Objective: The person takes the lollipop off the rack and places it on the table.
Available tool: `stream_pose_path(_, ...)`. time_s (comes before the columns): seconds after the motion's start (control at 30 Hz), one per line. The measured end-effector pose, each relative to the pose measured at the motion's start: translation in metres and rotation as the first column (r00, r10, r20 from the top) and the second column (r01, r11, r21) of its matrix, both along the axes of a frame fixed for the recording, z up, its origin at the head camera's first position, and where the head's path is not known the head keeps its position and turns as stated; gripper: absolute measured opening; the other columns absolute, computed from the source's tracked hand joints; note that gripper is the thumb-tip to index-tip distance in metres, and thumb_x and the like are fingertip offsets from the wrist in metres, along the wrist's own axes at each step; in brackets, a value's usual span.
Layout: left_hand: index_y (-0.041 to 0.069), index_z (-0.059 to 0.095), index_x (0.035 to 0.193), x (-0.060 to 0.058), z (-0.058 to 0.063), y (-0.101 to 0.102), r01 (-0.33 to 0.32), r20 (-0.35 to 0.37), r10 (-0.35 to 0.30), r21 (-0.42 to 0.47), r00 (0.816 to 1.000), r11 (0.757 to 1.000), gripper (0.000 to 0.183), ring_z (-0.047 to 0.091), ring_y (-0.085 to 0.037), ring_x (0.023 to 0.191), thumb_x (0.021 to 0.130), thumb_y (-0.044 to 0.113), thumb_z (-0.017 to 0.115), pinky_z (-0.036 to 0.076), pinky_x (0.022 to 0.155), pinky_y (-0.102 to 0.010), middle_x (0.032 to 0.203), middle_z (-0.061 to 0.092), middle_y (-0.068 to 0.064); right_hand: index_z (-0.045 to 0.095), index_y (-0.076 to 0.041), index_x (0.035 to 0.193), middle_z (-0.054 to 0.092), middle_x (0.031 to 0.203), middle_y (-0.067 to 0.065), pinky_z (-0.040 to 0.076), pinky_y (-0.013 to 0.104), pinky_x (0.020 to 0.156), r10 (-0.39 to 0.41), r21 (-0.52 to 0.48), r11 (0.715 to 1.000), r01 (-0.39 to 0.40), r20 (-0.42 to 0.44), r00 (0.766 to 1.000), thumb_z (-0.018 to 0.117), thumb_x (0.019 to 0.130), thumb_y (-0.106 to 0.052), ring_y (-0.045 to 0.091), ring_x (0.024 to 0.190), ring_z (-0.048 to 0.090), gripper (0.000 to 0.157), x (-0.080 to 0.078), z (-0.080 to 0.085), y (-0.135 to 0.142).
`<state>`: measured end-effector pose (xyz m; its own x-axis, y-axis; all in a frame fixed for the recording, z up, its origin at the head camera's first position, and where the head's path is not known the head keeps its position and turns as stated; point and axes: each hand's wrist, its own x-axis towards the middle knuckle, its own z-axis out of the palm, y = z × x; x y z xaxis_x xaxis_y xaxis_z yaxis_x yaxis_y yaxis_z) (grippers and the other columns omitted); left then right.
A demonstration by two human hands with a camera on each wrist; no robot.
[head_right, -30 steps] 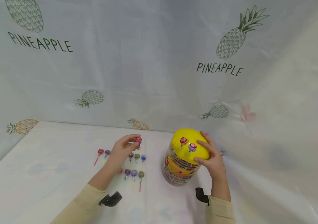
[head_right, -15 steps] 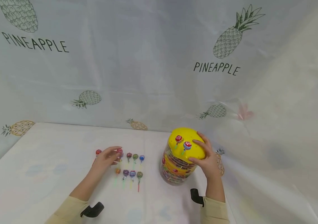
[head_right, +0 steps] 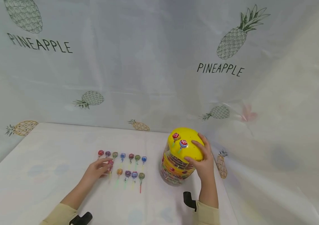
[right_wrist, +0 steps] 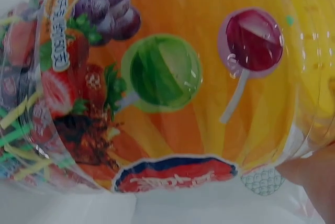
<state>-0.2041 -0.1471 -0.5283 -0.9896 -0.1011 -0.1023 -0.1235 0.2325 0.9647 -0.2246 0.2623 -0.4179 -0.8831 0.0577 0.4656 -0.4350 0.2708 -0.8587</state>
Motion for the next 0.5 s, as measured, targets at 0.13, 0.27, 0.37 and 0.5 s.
stream_pose_path(0.13,0.0,0.065,0.122,0.003,-0.008,-0.001,0.001,0.038,0.001,-0.051,0.999,0.999,0.03,0.06,-0.017,0.065,0.093,0.006,0.064,0.053,0.057,-0.027,0.084,0.066,-0.012,0.063,-0.003,0.124,0.034,0.153,-0.007,0.043,0.015,0.092,-0.055,-0.004,0.998,0.055,0.005,0.998,0.078,0.078,0.006,0.02,0.134,0.032,0.05,0.001,-0.001,-0.006)
stream_pose_path(0.27,-0.001,0.066,0.121,0.003,-0.014,-0.002,-0.003,0.051,0.007,-0.07,0.999,0.998,0.03,0.058,-0.016,0.061,0.092,0.006,0.066,0.052,0.053,-0.027,0.078,0.064,-0.008,0.065,-0.006,0.124,0.034,0.152,-0.01,0.042,0.015,0.092,-0.113,0.013,0.994,0.113,0.014,0.993,0.081,0.077,0.001,0.02,0.134,0.032,0.05,0.001,-0.002,-0.014)
stream_pose_path(0.37,0.0,0.066,0.119,0.001,-0.017,-0.004,-0.007,0.053,0.012,-0.081,0.999,0.997,0.029,0.057,-0.015,0.059,0.091,0.005,0.066,0.051,0.051,-0.026,0.074,0.063,-0.006,0.066,-0.01,0.124,0.034,0.151,-0.014,0.042,0.018,0.095,-0.158,0.03,0.987,0.157,0.032,0.987,0.082,0.078,-0.005,0.019,0.135,0.032,0.05,0.001,-0.001,-0.022)
stream_pose_path(0.5,0.0,0.067,0.117,-0.001,-0.02,-0.007,-0.009,0.056,0.015,-0.104,0.998,0.994,0.029,0.055,-0.015,0.056,0.088,0.001,0.067,0.048,0.05,-0.024,0.073,0.061,-0.005,0.066,-0.014,0.125,0.033,0.15,-0.019,0.042,0.033,0.102,-0.196,0.046,0.98,0.194,0.042,0.98,0.083,0.078,-0.012,0.019,0.135,0.032,0.05,-0.001,-0.002,-0.033)
